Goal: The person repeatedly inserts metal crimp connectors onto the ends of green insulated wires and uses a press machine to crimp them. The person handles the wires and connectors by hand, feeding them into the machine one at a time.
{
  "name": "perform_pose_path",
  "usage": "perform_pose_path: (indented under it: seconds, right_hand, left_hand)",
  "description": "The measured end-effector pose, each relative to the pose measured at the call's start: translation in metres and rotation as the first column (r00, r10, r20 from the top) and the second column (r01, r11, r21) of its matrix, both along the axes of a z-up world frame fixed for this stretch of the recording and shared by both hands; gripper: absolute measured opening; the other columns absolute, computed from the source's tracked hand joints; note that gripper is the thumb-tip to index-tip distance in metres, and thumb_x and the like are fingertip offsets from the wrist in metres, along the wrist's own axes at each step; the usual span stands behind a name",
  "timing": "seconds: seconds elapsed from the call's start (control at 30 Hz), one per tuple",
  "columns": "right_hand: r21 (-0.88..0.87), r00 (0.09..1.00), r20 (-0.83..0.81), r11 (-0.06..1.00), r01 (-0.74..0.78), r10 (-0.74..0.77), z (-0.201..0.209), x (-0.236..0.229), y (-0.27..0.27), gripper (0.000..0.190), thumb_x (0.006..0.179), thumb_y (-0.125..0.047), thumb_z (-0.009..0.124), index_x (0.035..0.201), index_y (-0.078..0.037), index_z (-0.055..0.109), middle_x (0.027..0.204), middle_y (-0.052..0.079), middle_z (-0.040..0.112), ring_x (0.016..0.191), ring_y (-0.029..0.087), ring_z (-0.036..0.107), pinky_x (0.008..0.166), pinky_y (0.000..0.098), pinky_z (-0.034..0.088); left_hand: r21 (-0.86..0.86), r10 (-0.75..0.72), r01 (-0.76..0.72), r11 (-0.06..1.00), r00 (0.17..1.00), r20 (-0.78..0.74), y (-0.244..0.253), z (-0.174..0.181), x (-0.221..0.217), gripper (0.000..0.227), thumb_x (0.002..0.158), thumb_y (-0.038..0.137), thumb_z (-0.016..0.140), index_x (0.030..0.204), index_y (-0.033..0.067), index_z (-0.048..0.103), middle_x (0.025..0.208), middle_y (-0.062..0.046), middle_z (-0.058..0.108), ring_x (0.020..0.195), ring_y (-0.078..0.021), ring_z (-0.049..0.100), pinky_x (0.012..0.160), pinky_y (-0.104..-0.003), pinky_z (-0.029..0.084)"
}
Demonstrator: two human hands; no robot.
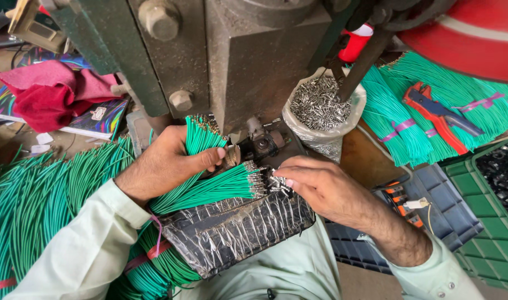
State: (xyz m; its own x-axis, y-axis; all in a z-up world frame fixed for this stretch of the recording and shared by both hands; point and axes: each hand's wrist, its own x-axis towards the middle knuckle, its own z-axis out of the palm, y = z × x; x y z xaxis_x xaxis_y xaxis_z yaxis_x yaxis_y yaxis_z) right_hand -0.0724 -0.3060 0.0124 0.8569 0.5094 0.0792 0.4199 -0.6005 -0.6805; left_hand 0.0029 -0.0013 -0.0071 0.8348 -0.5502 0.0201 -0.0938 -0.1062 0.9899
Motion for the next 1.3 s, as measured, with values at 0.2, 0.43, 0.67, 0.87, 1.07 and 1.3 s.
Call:
perform_pose_path:
  seconds: [0.2,0.43,0.67,0.87,1.07,1.3]
  right_hand:
    - [0.272,0.995,-0.081,0.959,0.076,-0.056,-0.039,0.003,-0.013,0.015,0.085,-0.003,0.078,0.1,-0.001,0.078,0.114,0.011,0.075,0.108,0.019,0.071,0.094,0.0318,0.058]
    - [0.442,0.967,-0.254,0.89,0.114,0.003,-0.049,0.015,-0.024,0.018,0.092,-0.003,0.071,0.109,0.001,0.076,0.12,0.014,0.074,0.115,0.021,0.068,0.1,0.0331,0.055]
    - [0.131,0.997,-0.066,0.991,-0.031,0.04,-0.022,0.008,-0.01,0.016,0.085,-0.006,0.077,0.1,-0.002,0.077,0.11,0.01,0.077,0.104,0.02,0.075,0.09,0.0313,0.059]
    - [0.02,0.987,0.11,0.993,0.114,-0.116,-0.012,0.003,0.011,0.017,0.084,-0.009,0.076,0.101,-0.004,0.076,0.099,0.007,0.071,0.091,0.018,0.071,0.078,0.0309,0.057]
    - [0.034,0.974,0.212,0.996,0.078,-0.084,-0.026,0.0,0.01,0.011,0.083,-0.008,0.078,0.094,-0.005,0.076,0.093,0.007,0.067,0.087,0.018,0.069,0.074,0.0295,0.056]
    - [0.498,0.975,-0.089,0.839,0.221,-0.204,-0.041,0.018,0.011,0.01,0.098,-0.003,0.066,0.106,0.003,0.069,0.098,0.006,0.074,0.091,0.013,0.071,0.083,0.0279,0.06]
  left_hand:
    - [0.064,-0.025,0.027,0.998,0.999,-0.032,0.002,0.003,0.001,0.012,0.09,0.014,0.073,0.091,0.0024,0.074,0.075,0.0,0.073,0.07,-0.0077,0.066,0.066,-0.027,0.056]
    - [0.043,-0.017,0.02,0.999,0.999,-0.051,0.003,0.005,0.001,0.013,0.091,0.015,0.075,0.091,0.0024,0.073,0.074,0.0,0.071,0.069,-0.0078,0.065,0.065,-0.027,0.056]
    - [0.014,-0.03,0.031,0.999,0.999,-0.036,0.003,0.001,0.001,0.013,0.092,0.016,0.073,0.096,0.0035,0.074,0.074,0.001,0.07,0.069,-0.0067,0.063,0.064,-0.026,0.056]
    - [0.012,-0.031,0.032,0.999,0.999,-0.025,0.004,0.0,0.001,0.013,0.093,0.016,0.073,0.096,0.0033,0.074,0.074,0.002,0.069,0.069,-0.0065,0.062,0.064,-0.026,0.055]
    - [0.027,-0.031,0.032,0.999,0.999,-0.035,0.004,0.0,0.001,0.014,0.093,0.017,0.073,0.096,0.0034,0.074,0.073,0.002,0.068,0.068,-0.0069,0.061,0.063,-0.027,0.054]
    - [-0.055,-0.057,0.058,0.997,0.998,0.024,0.005,-0.001,0.002,0.014,0.093,0.016,0.074,0.096,0.0022,0.071,0.078,0.002,0.07,0.073,-0.0065,0.064,0.068,-0.026,0.057]
